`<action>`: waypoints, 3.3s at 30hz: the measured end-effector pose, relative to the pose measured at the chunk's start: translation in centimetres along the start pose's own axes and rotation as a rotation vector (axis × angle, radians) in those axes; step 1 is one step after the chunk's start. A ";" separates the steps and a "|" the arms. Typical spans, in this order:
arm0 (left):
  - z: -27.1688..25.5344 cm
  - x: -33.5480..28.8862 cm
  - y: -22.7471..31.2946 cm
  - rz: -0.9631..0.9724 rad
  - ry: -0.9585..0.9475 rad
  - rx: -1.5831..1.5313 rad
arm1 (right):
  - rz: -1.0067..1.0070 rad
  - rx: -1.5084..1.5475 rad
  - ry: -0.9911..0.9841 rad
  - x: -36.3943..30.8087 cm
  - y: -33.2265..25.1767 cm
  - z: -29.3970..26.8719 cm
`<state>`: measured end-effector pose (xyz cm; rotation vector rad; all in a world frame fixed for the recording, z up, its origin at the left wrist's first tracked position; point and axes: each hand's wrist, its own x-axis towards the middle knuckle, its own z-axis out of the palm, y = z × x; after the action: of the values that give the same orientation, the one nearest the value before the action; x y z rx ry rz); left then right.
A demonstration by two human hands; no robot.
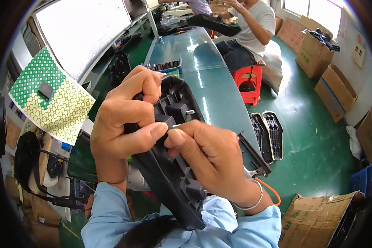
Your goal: Assembling a padded seat cover to its base using a pneumatic staple gun.
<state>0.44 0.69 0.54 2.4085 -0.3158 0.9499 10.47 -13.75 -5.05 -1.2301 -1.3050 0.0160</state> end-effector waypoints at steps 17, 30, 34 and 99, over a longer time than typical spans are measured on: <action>0.4 0.2 1.1 0.021 -0.008 0.016 | 0.455 0.731 -0.144 -3.8 -0.2 -0.3; 1.0 -0.9 -0.3 0.008 0.161 0.020 | 0.448 0.524 -0.224 -2.0 2.1 0.5; 1.7 -0.5 -0.5 0.129 0.183 0.075 | 0.193 0.319 -0.142 -2.3 1.8 1.4; 1.3 -2.6 -3.1 -0.965 0.363 -0.916 | 0.503 -0.720 -0.406 -15.6 12.5 -7.0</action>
<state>0.49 2.56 -3.28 1.2405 0.4409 0.5529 17.44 -22.67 -22.87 -2.2453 -1.3530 0.1769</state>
